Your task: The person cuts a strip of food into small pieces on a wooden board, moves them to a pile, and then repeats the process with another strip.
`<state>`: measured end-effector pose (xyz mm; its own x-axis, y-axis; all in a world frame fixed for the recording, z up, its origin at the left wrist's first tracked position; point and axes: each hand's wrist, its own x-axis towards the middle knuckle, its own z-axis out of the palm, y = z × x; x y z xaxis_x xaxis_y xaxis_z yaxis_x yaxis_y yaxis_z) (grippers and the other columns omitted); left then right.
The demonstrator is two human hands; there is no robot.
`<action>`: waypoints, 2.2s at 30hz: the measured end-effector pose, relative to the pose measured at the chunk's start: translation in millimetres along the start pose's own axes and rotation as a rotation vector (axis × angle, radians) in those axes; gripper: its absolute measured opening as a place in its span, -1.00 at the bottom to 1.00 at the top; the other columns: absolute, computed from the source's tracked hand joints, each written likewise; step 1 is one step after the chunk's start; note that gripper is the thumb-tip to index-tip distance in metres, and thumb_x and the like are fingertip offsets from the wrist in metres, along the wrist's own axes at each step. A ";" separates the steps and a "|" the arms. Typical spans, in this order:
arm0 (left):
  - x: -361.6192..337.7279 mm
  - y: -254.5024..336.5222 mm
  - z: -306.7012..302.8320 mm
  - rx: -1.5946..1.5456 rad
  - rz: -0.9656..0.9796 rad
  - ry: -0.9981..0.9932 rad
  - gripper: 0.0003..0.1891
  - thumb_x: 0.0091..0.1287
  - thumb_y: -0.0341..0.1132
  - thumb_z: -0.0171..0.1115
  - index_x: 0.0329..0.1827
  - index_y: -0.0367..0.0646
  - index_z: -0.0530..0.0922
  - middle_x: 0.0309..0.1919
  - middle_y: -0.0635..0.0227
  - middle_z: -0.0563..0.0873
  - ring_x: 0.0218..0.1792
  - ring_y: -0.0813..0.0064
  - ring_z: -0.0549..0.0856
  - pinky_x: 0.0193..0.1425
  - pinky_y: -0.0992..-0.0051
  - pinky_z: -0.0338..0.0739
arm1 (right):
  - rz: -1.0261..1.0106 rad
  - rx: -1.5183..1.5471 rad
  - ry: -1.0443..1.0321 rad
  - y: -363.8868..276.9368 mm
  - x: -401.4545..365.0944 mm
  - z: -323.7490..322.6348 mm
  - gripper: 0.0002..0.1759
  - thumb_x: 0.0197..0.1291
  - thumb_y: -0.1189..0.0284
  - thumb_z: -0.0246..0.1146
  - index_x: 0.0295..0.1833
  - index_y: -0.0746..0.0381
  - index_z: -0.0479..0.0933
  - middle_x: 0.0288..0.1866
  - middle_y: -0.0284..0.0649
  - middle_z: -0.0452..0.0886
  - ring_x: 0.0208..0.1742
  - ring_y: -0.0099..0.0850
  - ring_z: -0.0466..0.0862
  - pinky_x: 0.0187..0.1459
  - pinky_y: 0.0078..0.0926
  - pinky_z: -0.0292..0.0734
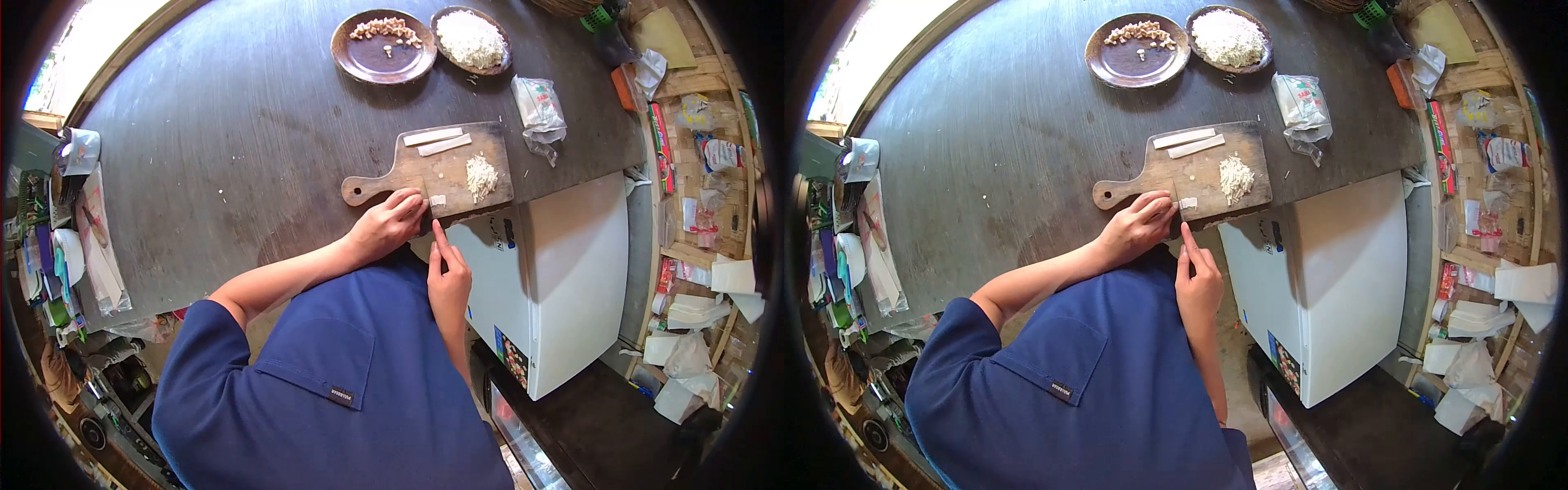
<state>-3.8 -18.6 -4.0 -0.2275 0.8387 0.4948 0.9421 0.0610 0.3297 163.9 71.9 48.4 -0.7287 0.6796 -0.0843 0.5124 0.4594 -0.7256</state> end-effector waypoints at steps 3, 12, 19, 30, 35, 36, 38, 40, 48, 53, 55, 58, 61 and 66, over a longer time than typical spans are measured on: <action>-3.0 -0.8 3.7 -0.043 -0.014 0.000 -0.54 0.19 -0.41 0.47 0.17 -0.41 0.72 0.10 0.17 0.71 0.33 0.16 0.68 0.39 0.36 0.70 | 0.012 -0.014 0.001 0.9 17.1 7.2 -0.52 0.61 0.40 0.25 0.54 -0.17 0.64 -0.23 -0.09 0.68 -0.25 -0.09 0.73 -0.10 -0.16 0.63; -3.6 -1.0 6.4 -0.089 -0.036 0.042 -0.57 0.19 -0.46 0.47 0.15 -0.41 0.72 0.08 0.17 0.72 0.30 0.16 0.70 0.36 0.35 0.72 | 0.025 -0.003 -0.024 -8.7 7.4 -11.5 -0.51 0.61 0.40 0.25 0.56 -0.14 0.63 -0.25 -0.08 0.68 -0.27 -0.15 0.73 -0.11 -0.18 0.63; -5.5 -1.9 7.7 -0.064 -0.006 0.027 -0.57 0.19 -0.45 0.48 0.15 -0.41 0.72 0.07 0.18 0.72 0.31 0.16 0.70 0.36 0.36 0.71 | -0.007 0.046 0.009 2.8 21.9 12.7 -0.52 0.61 0.40 0.25 0.55 -0.13 0.64 -0.24 -0.04 0.68 -0.25 -0.08 0.73 -0.09 -0.16 0.63; -2.5 0.3 3.7 -0.049 -0.023 0.038 -0.55 0.16 -0.42 0.48 0.15 -0.39 0.72 0.06 0.18 0.71 0.29 0.16 0.71 0.34 0.36 0.72 | 0.007 0.050 -0.022 3.0 7.0 2.7 -0.53 0.62 0.40 0.25 0.55 -0.11 0.64 -0.29 -0.09 0.63 -0.32 -0.16 0.68 -0.12 -0.20 0.61; -4.1 -1.4 5.5 -0.047 -0.014 0.024 -0.54 0.16 -0.41 0.48 0.15 -0.39 0.72 0.06 0.17 0.72 0.29 0.17 0.71 0.36 0.36 0.71 | -0.020 0.031 -0.006 1.9 26.3 13.4 -0.52 0.61 0.40 0.24 0.55 -0.11 0.64 -0.23 -0.07 0.69 -0.26 -0.11 0.73 -0.09 -0.19 0.63; -5.0 -1.6 6.4 -0.065 -0.019 0.031 -0.56 0.17 -0.41 0.47 0.13 -0.39 0.72 0.06 0.18 0.72 0.29 0.17 0.71 0.37 0.36 0.70 | -0.072 0.072 0.012 2.9 34.5 18.2 -0.53 0.61 0.40 0.24 0.55 -0.11 0.64 -0.20 -0.06 0.72 -0.23 -0.10 0.74 -0.08 -0.18 0.64; -3.8 -1.6 6.1 -0.077 -0.016 0.041 -0.57 0.18 -0.41 0.47 0.12 -0.40 0.73 0.05 0.18 0.72 0.29 0.17 0.70 0.38 0.35 0.70 | -0.119 0.146 0.025 2.7 44.2 20.3 -0.53 0.62 0.40 0.24 0.54 -0.10 0.64 -0.13 -0.04 0.76 -0.18 -0.08 0.76 -0.05 -0.18 0.65; -3.7 -0.4 2.7 -0.060 -0.033 0.023 -0.59 0.19 -0.41 0.47 0.10 -0.40 0.73 0.05 0.18 0.72 0.29 0.17 0.70 0.38 0.34 0.70 | -0.087 0.143 0.025 1.4 40.6 13.2 -0.53 0.62 0.40 0.24 0.54 -0.10 0.64 -0.15 -0.04 0.75 -0.19 -0.08 0.76 -0.05 -0.19 0.65; -5.7 -1.2 5.7 -0.087 -0.048 0.056 -0.59 0.18 -0.46 0.49 0.11 -0.39 0.73 0.08 0.18 0.71 0.31 0.14 0.71 0.32 0.34 0.74 | 0.025 0.060 -0.040 3.6 2.5 2.7 -0.53 0.62 0.40 0.25 0.55 -0.13 0.63 -0.28 -0.05 0.65 -0.28 -0.10 0.71 -0.10 -0.16 0.62; -5.9 -2.4 6.0 -0.132 -0.055 0.037 -0.56 0.18 -0.46 0.49 0.16 -0.34 0.73 0.07 0.19 0.71 0.31 0.11 0.70 0.34 0.32 0.73 | 0.012 0.061 -0.029 3.2 26.1 13.1 -0.53 0.64 0.38 0.23 0.56 -0.10 0.62 -0.23 -0.03 0.69 -0.25 -0.07 0.73 -0.07 -0.14 0.64; -6.2 -1.0 6.7 -0.148 -0.058 0.034 -0.57 0.19 -0.46 0.49 0.16 -0.33 0.73 0.08 0.19 0.71 0.30 0.11 0.71 0.34 0.32 0.73 | -0.111 0.159 0.003 4.6 39.3 18.6 -0.53 0.64 0.38 0.22 0.56 -0.06 0.61 -0.16 0.01 0.74 -0.22 -0.04 0.74 -0.05 -0.16 0.65; -6.5 -6.5 6.3 -0.172 -0.092 0.046 -0.60 0.23 -0.46 0.51 0.16 -0.32 0.73 0.09 0.18 0.72 0.29 0.12 0.72 0.34 0.32 0.72 | -0.024 0.205 -0.008 3.5 36.0 8.0 -0.54 0.64 0.38 0.24 0.56 -0.01 0.62 -0.16 0.03 0.75 -0.22 -0.11 0.75 -0.05 -0.21 0.66; -3.4 -4.4 -1.5 -0.242 -0.164 0.080 -0.62 0.29 -0.42 0.55 0.17 -0.27 0.74 0.15 0.17 0.73 0.27 0.13 0.73 0.35 0.29 0.71 | 0.136 0.236 -0.082 3.4 12.6 -10.9 -0.53 0.63 0.42 0.26 0.56 -0.02 0.62 -0.29 -0.09 0.68 -0.31 -0.39 0.68 -0.12 -0.34 0.64; -11.9 -10.6 -13.3 -0.174 -0.172 0.048 -0.59 0.25 -0.36 0.58 0.16 -0.23 0.75 0.18 0.20 0.73 0.28 0.14 0.73 0.39 0.24 0.70 | 0.287 0.418 -0.187 18.1 -16.5 -32.2 -0.53 0.63 0.42 0.27 0.55 -0.09 0.64 -0.33 -0.32 0.65 -0.50 -0.65 0.46 -0.39 -0.56 0.47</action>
<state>-14.4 -36.4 -2.7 -0.3964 0.7969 0.4559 0.8330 0.1034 0.5435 199.8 87.4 58.6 -0.6742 0.6134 -0.4113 0.5058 -0.0222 -0.8624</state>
